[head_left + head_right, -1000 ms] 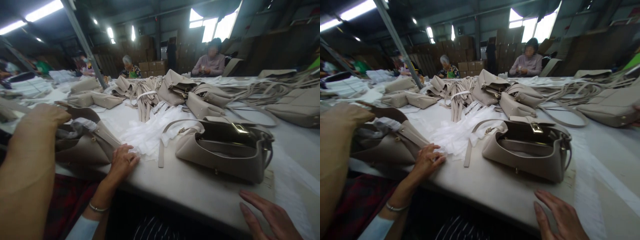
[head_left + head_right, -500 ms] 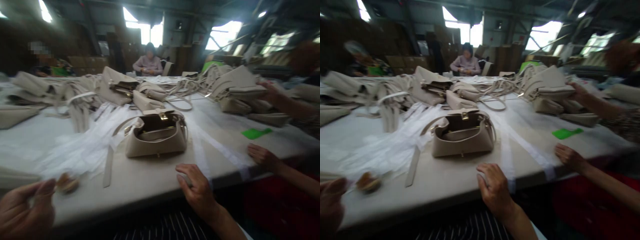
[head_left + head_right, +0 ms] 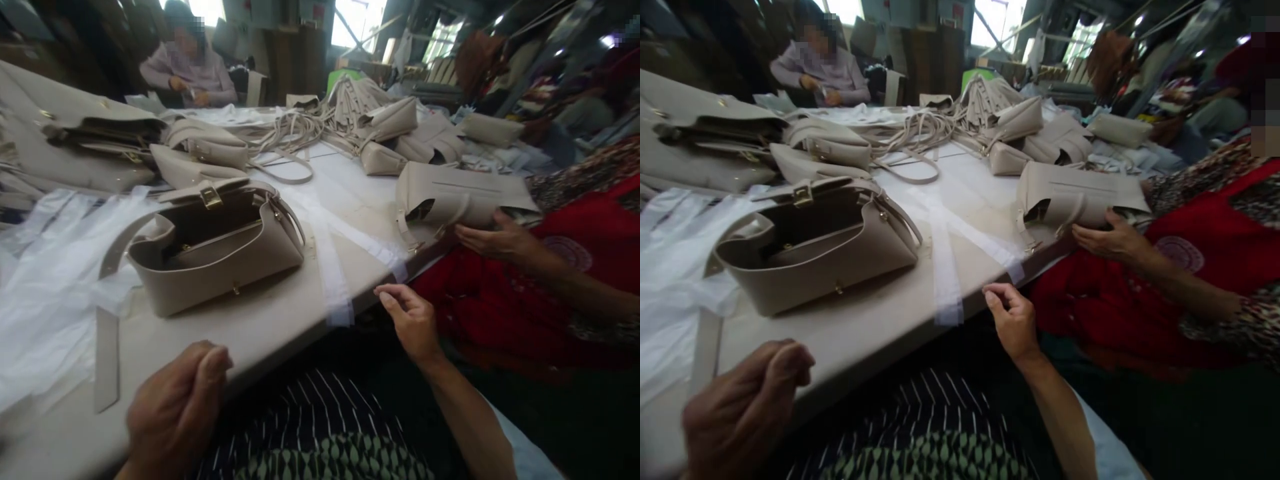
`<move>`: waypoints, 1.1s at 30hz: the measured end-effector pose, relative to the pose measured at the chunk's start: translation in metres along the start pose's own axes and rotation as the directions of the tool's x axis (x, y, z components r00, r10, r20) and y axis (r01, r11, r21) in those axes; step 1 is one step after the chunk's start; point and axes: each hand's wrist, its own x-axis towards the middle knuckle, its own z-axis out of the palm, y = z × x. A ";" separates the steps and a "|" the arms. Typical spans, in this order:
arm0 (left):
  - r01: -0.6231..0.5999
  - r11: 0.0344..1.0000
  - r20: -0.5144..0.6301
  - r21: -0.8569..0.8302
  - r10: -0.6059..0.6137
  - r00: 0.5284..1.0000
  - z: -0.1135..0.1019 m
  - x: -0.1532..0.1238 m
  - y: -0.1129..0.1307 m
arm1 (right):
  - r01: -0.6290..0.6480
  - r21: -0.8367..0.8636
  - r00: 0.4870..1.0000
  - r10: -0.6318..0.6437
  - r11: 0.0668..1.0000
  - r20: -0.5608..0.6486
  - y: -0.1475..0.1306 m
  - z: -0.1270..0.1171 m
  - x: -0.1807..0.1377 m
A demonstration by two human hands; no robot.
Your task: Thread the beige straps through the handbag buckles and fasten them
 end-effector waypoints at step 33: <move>-0.105 0.962 -0.004 -0.251 0.107 0.994 0.073 0.049 0.014 | 0.362 -0.358 0.915 -0.401 0.860 -0.038 0.008 0.016 0.008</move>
